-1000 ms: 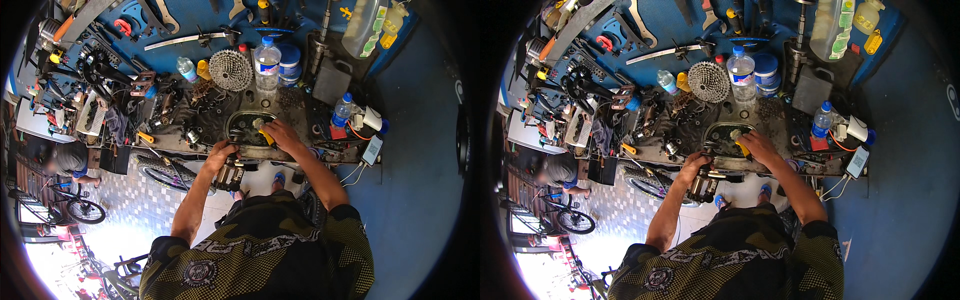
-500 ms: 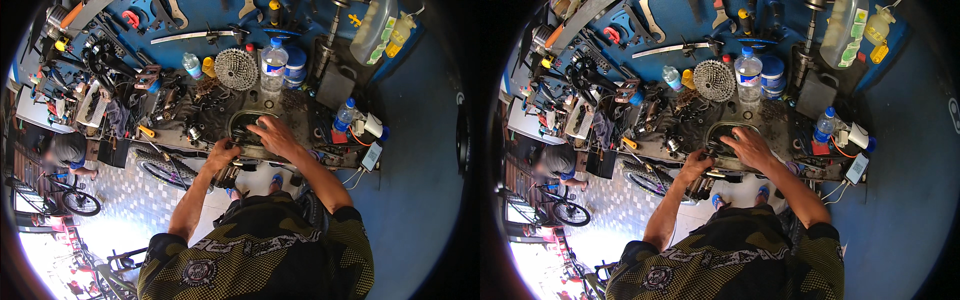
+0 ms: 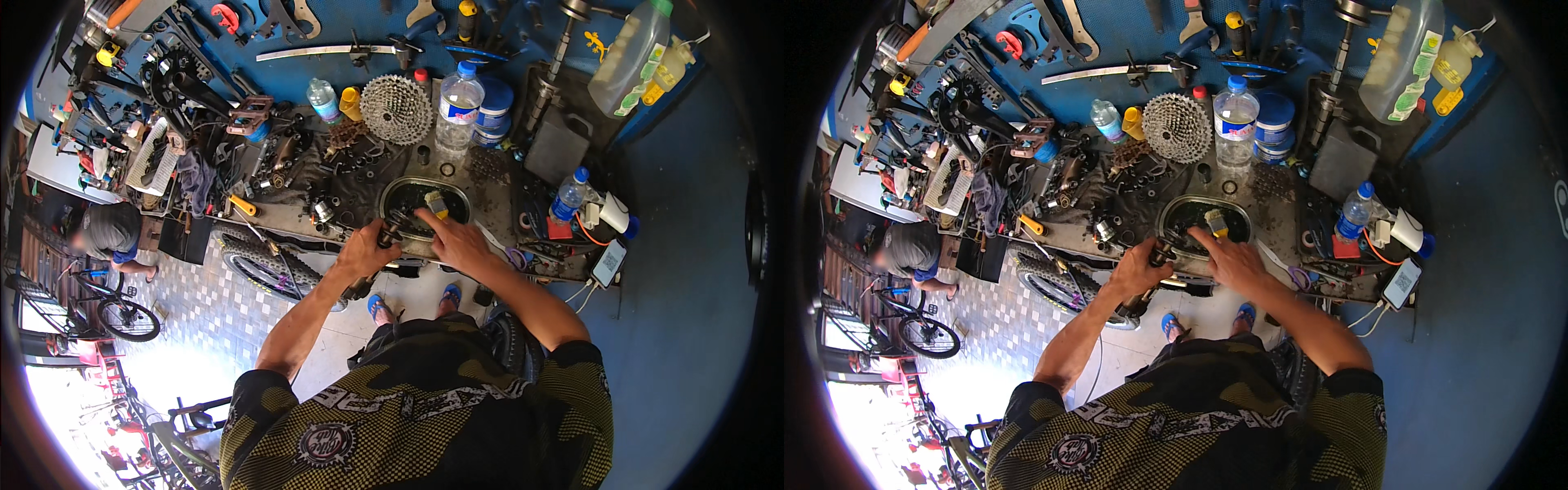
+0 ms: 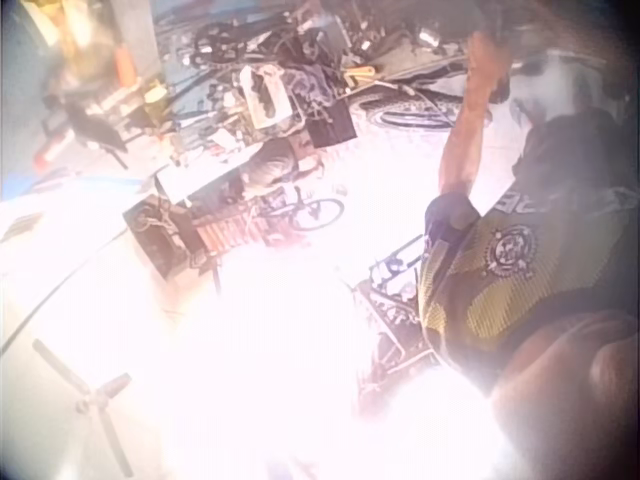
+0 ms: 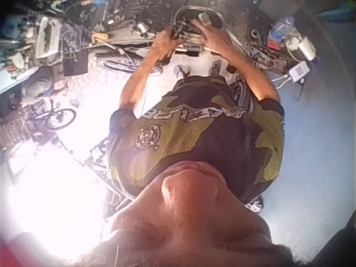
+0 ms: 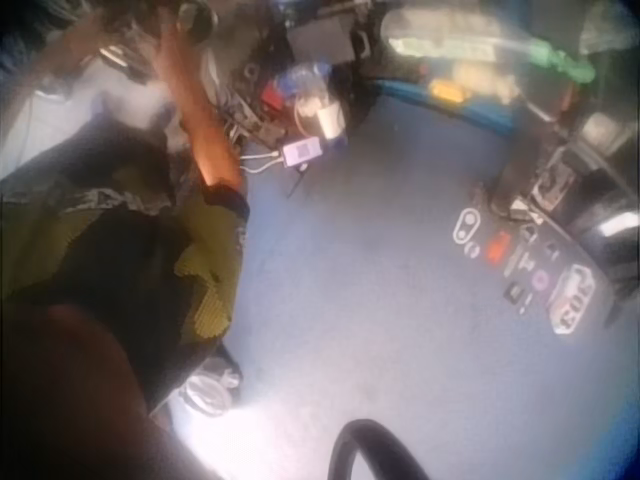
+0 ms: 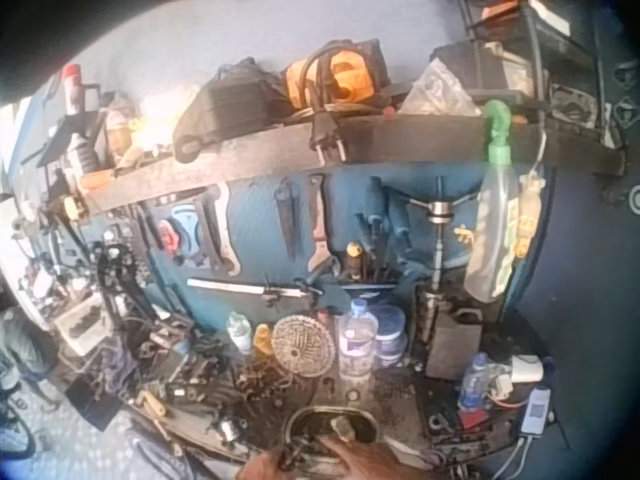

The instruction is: The person wipes a bicycle hub with a cloth, then uses a small brush to scrub the hub over a metal sink. The person rotates the hub while scrubbing and continues cleaning the same component throughout the clip.

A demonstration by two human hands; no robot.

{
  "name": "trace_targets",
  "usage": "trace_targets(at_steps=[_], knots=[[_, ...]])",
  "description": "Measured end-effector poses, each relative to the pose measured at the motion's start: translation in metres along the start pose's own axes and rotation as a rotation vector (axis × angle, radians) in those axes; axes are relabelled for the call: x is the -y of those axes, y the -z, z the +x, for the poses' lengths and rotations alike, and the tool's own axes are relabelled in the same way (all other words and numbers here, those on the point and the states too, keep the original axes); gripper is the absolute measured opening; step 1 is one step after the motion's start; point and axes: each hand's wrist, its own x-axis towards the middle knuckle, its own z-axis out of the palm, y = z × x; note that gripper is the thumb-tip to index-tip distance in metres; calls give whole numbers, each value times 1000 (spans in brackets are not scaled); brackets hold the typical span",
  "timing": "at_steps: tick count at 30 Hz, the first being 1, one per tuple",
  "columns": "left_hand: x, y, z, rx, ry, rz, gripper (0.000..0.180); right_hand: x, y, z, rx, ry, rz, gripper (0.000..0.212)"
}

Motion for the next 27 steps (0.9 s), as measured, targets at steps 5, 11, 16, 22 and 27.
trace_targets(at_steps=[5,11,16,22,27], knots=[[-8,1,0,30,38,1,49,5,-1,-1,42,-85,165,73],[-6,3,2,31,-5,56,49,28,4,-8,173,-348,844,70],[-8,8,4,49,-24,72,50,0,-5,-1,-88,33,-1,65],[-15,12,-3,8,-42,123,50,29,9,-8,254,-358,1115,72],[-5,8,3,16,-88,188,52,17,3,-11,121,-182,465,74]])
